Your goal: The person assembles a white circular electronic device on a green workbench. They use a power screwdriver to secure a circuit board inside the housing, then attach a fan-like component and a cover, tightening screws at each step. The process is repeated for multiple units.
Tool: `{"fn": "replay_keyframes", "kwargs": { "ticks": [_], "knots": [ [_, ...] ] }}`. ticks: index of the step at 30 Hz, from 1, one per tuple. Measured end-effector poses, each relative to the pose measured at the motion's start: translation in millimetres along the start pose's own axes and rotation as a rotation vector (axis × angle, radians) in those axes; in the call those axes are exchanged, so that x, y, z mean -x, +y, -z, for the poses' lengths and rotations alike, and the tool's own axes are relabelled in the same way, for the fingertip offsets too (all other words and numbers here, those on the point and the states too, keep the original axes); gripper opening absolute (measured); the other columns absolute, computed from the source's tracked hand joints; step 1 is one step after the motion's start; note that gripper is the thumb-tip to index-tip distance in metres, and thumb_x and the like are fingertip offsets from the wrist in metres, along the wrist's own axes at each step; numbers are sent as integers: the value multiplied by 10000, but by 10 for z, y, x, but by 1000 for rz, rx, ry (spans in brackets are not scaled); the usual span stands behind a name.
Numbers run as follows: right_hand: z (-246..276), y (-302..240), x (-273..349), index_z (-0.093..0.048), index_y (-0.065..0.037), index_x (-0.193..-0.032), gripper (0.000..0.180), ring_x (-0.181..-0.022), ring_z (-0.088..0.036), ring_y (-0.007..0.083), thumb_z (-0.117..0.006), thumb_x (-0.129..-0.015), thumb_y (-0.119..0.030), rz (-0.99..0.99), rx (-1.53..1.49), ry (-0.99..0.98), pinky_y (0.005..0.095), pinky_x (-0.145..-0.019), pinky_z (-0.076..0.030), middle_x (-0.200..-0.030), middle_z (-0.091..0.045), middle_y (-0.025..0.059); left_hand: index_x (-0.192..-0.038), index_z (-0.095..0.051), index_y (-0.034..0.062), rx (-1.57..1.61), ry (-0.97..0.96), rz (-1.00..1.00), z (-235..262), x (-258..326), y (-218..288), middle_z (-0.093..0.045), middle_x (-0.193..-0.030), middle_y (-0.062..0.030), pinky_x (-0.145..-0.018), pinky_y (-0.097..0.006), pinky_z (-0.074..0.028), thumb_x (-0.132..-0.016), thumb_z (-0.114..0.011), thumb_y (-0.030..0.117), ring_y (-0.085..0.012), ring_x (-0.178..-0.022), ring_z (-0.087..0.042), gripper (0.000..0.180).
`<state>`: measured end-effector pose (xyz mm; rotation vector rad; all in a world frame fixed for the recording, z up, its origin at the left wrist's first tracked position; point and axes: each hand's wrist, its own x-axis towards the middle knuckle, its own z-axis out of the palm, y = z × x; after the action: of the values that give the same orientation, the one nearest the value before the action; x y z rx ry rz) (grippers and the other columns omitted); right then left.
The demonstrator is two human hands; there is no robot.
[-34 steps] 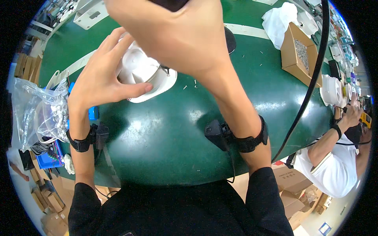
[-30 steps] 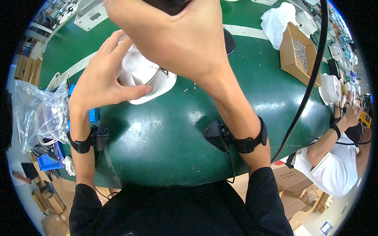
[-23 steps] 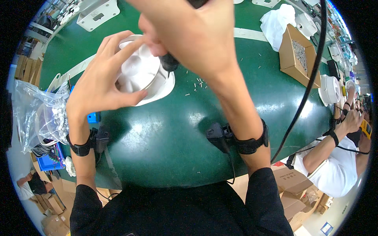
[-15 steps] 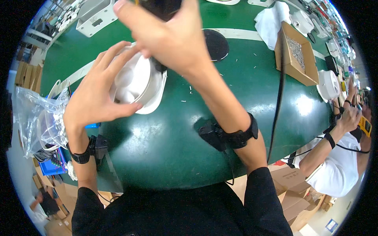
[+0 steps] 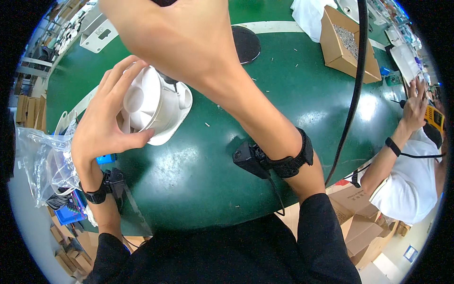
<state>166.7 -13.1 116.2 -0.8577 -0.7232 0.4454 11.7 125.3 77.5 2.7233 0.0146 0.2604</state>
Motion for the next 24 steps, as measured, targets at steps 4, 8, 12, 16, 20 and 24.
{"fn": "replay_keyframes", "kwargs": {
  "ticks": [4,8,12,16,20,24],
  "knots": [
    [-39,54,-29,-645,-35,-837,171,-597,-529,46,-739,-940,-133,11,85,33,243,-522,-414,-721,-598,-36,-1482,-494,74,-4,-19,20,-2,18,1,-483,-1481,-193,-1071,-473,-462,-584,-823,249,-405,-1298,-511,973],
    [55,213,-52,-666,-21,-872,136,-644,-552,51,-736,-934,-120,93,19,-52,243,-571,-446,-752,-617,-35,-1500,-465,6,7,-57,44,18,14,15,-443,-1533,-223,-1136,-454,-399,-567,-812,223,-412,-1358,-470,1019],
    [-88,259,37,-676,-5,-921,116,-705,-606,67,-737,-925,-104,137,106,-41,250,-623,-491,-810,-665,-6,-1449,-520,10,-42,-1,2,-10,2,44,-480,-1497,-236,-1111,-449,-418,-593,-827,250,-428,-1345,-483,940],
    [-6,423,27,-663,13,-966,124,-749,-651,74,-750,-894,-39,232,70,-163,246,-647,-514,-858,-691,10,-1380,-572,11,-10,-51,44,2,12,31,-526,-1440,-242,-1092,-445,-430,-606,-838,259,-435,-1333,-492,856],
    [-16,359,64,-639,20,-977,155,-750,-667,70,-752,-871,23,209,96,-111,230,-637,-513,-864,-685,6,-1364,-582,13,-47,-10,26,-20,8,37,-529,-1432,-242,-1098,-454,-426,-603,-842,257,-443,-1330,-491,840],
    [-44,434,62,-624,19,-1002,174,-733,-656,66,-740,-873,38,227,10,-58,224,-617,-500,-841,-668,-1,-1377,-579,21,12,23,-4,-15,28,-6,-505,-1449,-245,-1107,-467,-422,-603,-843,271,-447,-1321,-494,855]
  ]
}}
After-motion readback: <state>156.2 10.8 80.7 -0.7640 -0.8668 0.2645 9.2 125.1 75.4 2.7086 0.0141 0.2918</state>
